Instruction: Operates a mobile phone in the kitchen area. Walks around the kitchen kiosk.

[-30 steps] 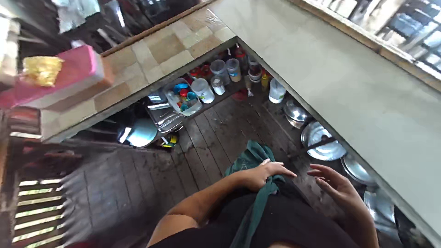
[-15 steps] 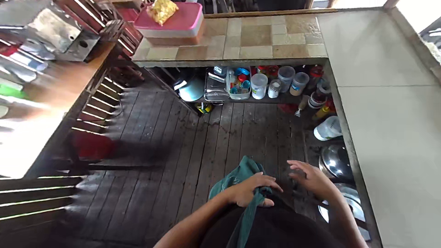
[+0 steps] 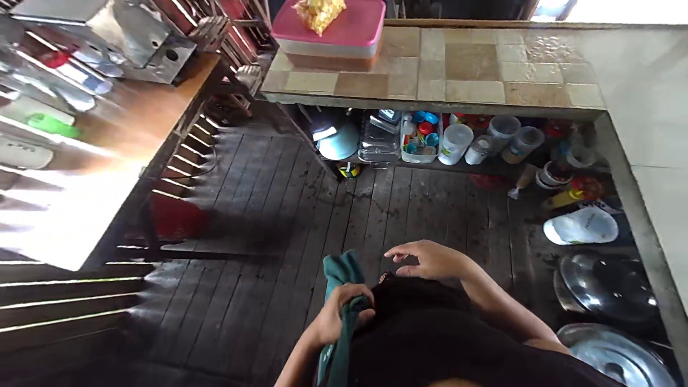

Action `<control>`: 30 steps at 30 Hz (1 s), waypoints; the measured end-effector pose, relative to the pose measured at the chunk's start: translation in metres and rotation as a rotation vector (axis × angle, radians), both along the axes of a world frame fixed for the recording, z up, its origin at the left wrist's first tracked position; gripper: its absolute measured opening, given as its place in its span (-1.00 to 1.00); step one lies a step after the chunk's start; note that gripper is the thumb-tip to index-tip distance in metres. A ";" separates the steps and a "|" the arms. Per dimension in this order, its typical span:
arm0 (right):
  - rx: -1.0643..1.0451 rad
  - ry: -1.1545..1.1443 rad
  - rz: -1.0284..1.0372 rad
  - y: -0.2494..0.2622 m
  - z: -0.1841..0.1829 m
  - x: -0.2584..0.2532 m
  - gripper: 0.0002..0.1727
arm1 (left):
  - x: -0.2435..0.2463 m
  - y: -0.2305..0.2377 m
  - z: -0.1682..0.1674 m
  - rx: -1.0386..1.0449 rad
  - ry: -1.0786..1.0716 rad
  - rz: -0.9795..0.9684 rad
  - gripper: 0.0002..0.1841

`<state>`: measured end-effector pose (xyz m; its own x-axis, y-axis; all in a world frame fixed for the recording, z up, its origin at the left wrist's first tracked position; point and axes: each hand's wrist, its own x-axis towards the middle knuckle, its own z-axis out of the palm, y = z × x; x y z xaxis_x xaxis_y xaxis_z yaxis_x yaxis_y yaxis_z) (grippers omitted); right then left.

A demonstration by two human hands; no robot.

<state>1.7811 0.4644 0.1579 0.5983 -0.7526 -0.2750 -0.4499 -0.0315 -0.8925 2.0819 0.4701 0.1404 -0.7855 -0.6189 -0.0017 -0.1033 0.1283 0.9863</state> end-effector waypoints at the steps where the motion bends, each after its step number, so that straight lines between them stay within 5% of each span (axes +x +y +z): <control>1: 0.014 0.014 0.043 -0.015 0.003 0.010 -0.46 | 0.017 -0.005 0.001 -0.022 -0.045 0.045 -0.59; 8: 0.058 0.021 0.187 -0.113 -0.004 0.052 -0.46 | 0.087 -0.050 -0.002 0.020 -0.217 0.201 -0.66; 13: 0.191 -0.145 0.145 -0.207 -0.031 0.062 -0.53 | 0.079 -0.110 -0.030 0.037 -0.025 0.255 -0.44; 16: 0.412 -0.252 -0.153 -0.295 -0.079 0.060 -0.56 | 0.069 -0.167 -0.042 0.058 0.098 0.220 -0.37; 21: 0.720 -0.383 -1.002 -0.452 -0.160 0.061 -0.57 | 0.077 -0.273 -0.048 0.293 0.367 0.120 -0.04; 30: 0.850 -0.533 -1.380 -0.602 -0.248 0.074 -0.44 | 0.086 -0.378 -0.017 0.472 0.315 0.398 -0.41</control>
<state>1.8547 -0.1374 -0.0899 -0.1714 -0.5100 -0.8429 0.5983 0.6258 -0.5003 2.1675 0.0921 0.1238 -0.5059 -0.8493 -0.1507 0.2468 -0.3099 0.9182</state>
